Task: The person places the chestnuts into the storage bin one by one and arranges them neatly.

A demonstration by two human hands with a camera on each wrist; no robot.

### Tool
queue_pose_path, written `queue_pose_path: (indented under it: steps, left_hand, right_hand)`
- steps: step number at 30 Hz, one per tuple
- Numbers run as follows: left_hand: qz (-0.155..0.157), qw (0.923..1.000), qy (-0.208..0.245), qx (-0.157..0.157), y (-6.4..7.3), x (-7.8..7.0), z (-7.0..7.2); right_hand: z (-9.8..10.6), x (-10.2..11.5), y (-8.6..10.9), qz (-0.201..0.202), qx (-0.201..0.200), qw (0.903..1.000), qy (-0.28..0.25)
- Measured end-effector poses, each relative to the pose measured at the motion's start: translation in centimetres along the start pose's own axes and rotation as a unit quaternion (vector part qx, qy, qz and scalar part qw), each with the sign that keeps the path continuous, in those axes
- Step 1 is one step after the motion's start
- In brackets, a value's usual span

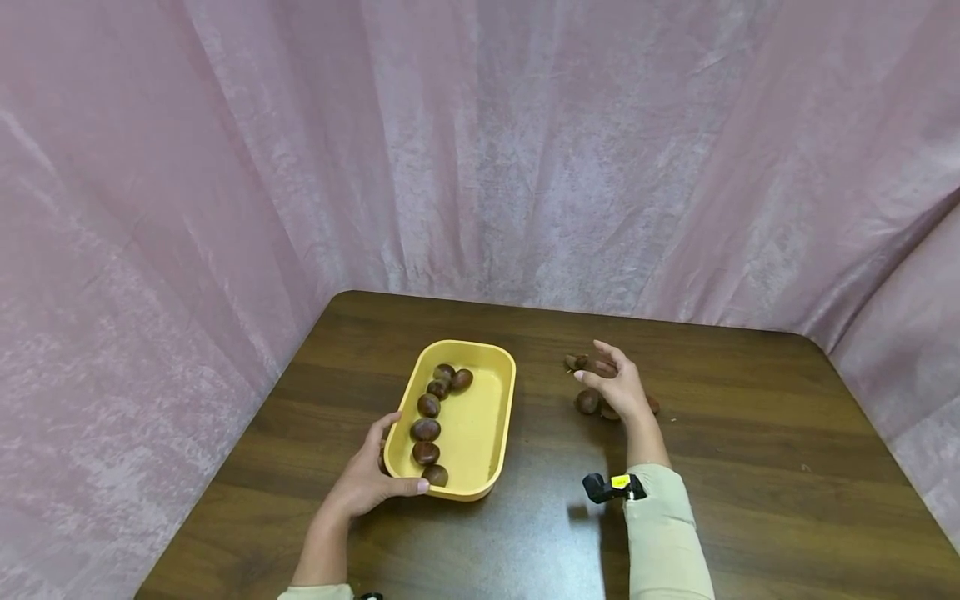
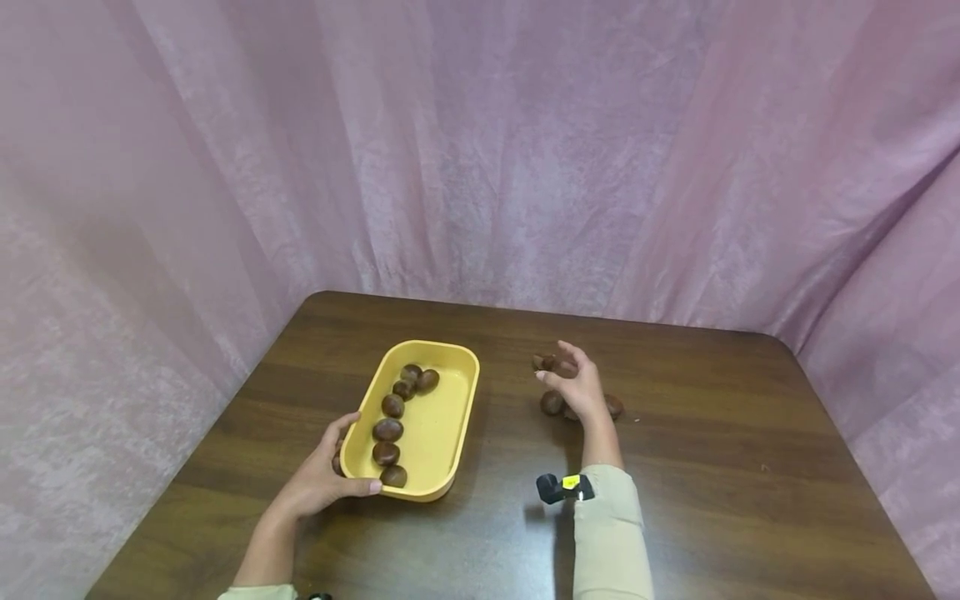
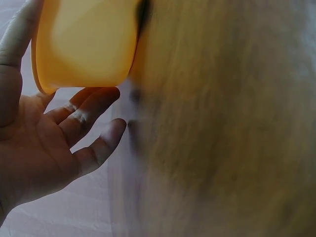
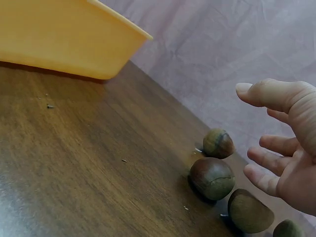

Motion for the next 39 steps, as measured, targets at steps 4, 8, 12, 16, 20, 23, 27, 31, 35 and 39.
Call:
queue_pose_path:
  steps: [4, 8, 12, 16, 20, 23, 27, 31, 35, 39]
  left_hand:
    - [-0.001, 1.0, 0.003, 0.002, 0.1, -0.3, 0.0]
    - [0.0, 1.0, 0.003, 0.005, 0.6, -1.6, -0.1]
    - [-0.003, 0.9999, 0.01, 0.01, 1.4, -3.3, -0.1]
    - [-0.003, 0.9998, 0.017, 0.013, 1.8, -4.0, -0.2]
    - [-0.009, 0.9996, 0.023, 0.013, 1.7, -4.0, -0.3]
    - [-0.011, 0.9996, 0.021, 0.012, 1.6, -3.8, -0.2]
    - [-0.015, 0.9995, 0.022, 0.019, 1.4, -3.2, -0.2]
    - [-0.018, 0.9994, 0.019, 0.025, 0.5, -1.3, -0.2]
    - [-0.017, 0.9995, 0.015, 0.024, 0.0, -0.4, -0.3]
    - [-0.017, 0.9997, 0.011, 0.016, 0.0, -0.5, -0.2]
  right_hand:
    - [-0.1, -0.4, -0.7, -0.011, -0.002, 0.9999, 0.002]
    - [-0.4, -0.6, -1.5, -0.024, 0.007, 0.9997, 0.004]
    - [-0.6, -0.9, -2.1, -0.038, 0.013, 0.9992, 0.004]
    - [-0.6, -1.2, -2.6, -0.043, 0.013, 0.999, 0.005]
    - [-0.6, -1.4, -3.3, -0.037, 0.008, 0.9993, 0.006]
    - [-0.7, -1.6, -3.7, -0.043, 0.008, 0.999, 0.005]
    - [-0.7, -1.9, -4.0, -0.06, 0.009, 0.9982, 0.003]
    - [-0.7, -2.2, -4.2, -0.069, 0.005, 0.9976, 0.006]
    - [-0.7, -2.3, -4.4, -0.071, 0.003, 0.9972, 0.024]
    - [-0.7, -2.5, -4.7, -0.069, -0.001, 0.9963, 0.051]
Point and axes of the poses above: each hand's wrist, its own y-axis away from the middle knuckle, its own z-axis out of the back of the hand, x = y × z, the point moved 5 cm from there along -y, towards the middle knuckle, and after that the axes turned 3 degrees about y, right-handed, at the moved point
